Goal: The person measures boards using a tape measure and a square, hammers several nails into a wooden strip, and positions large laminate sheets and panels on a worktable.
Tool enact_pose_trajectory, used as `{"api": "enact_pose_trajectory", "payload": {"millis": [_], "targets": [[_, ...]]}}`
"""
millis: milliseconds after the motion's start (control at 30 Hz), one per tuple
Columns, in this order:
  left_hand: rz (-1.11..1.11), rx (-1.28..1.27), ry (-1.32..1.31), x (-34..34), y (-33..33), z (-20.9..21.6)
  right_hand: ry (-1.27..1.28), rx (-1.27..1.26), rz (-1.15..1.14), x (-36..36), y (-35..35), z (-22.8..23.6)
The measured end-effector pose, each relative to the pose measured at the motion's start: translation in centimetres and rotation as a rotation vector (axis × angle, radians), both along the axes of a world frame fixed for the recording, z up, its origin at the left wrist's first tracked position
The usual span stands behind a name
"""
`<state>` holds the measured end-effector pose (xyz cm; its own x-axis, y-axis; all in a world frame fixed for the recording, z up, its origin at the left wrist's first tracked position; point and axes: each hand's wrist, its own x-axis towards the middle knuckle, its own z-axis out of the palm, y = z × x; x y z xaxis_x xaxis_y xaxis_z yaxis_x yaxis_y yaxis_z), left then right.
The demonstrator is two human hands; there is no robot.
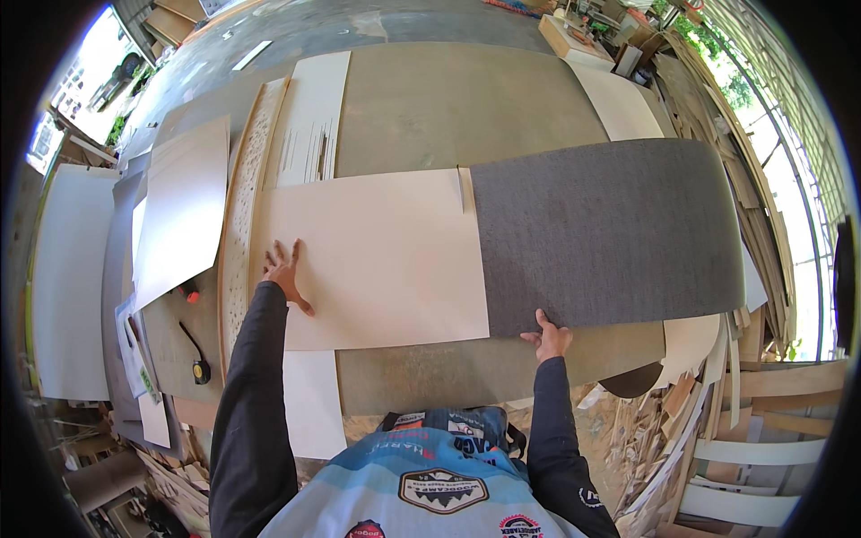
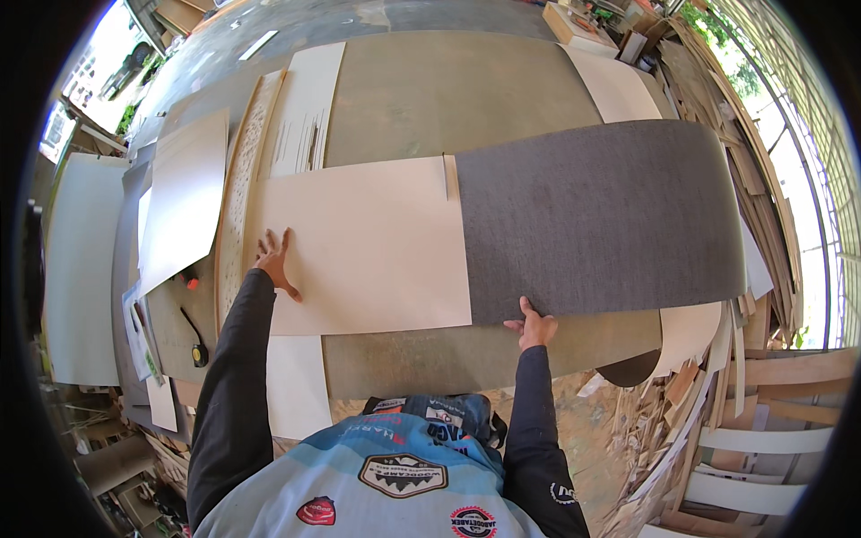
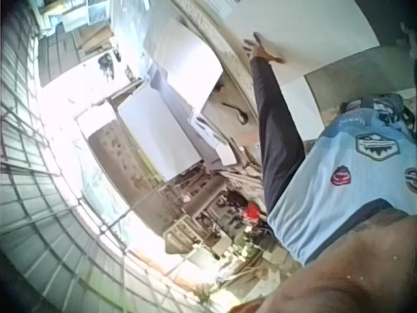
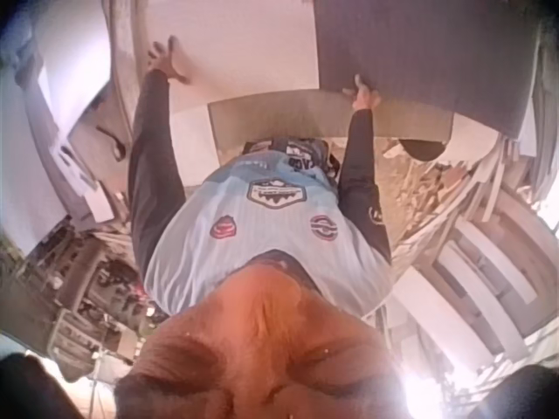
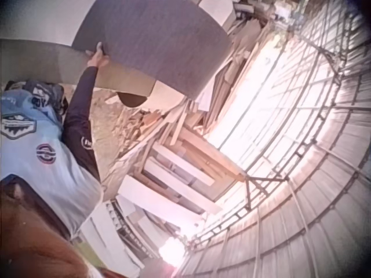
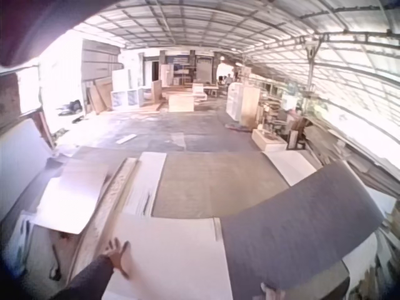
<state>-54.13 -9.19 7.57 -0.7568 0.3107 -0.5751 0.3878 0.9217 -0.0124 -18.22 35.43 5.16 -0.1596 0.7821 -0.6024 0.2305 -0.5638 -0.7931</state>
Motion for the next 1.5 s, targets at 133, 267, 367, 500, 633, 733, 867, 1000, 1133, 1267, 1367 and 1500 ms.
{"api": "enact_pose_trajectory", "payload": {"millis": [133,267,367,500,633,733,867,1000,1133,1267,1367,1500], "targets": [[-0.028,-0.008,0.016,-2.2,0.5,-0.4,-0.019,-0.02,0.015,-2.2,0.8,0.2],[-0.03,-0.032,0.029,-4.6,1.2,-0.8,0.008,0.009,0.02,-4.3,1.6,-0.4],[-0.041,-0.024,0.029,-5.9,1.8,-1.0,0.052,0.012,0.035,-5.4,2.3,-1.0],[-0.043,0.001,0.04,-7.9,2.6,-0.8,0.007,0.029,0.01,-7.7,3.0,-1.0],[-0.051,0.045,0.071,-9.4,3.1,-1.1,-0.014,0.02,0.022,-9.5,3.7,-0.7],[-0.049,0.107,0.107,-9.3,2.8,-1.4,-0.033,0.028,0.014,-10.0,3.9,-0.7],[-0.011,0.222,0.089,-8.1,-0.3,-3.1,-0.019,0.064,0.04,-10.2,3.6,-1.1],[0.022,0.243,0.091,-5.3,-2.6,-4.2,-0.023,0.079,0.011,-10.5,3.5,-1.1],[-0.03,0.1,0.049,-2.6,-0.6,-0.7,-0.028,0.066,-0.005,-10.2,3.1,-0.4],[-0.007,0.01,0.044,-1.6,0.6,1.1,-0.067,0.073,-0.043,-10.6,3.1,-0.4],[-0.009,0.037,0.056,-1.8,1.1,1.0,-0.069,0.058,0.008,-10.4,3.9,-1.4],[0.01,0.057,0.079,-2.8,0.8,0.2,-0.009,0.074,0.02,-11.4,4.0,-1.6]]}}
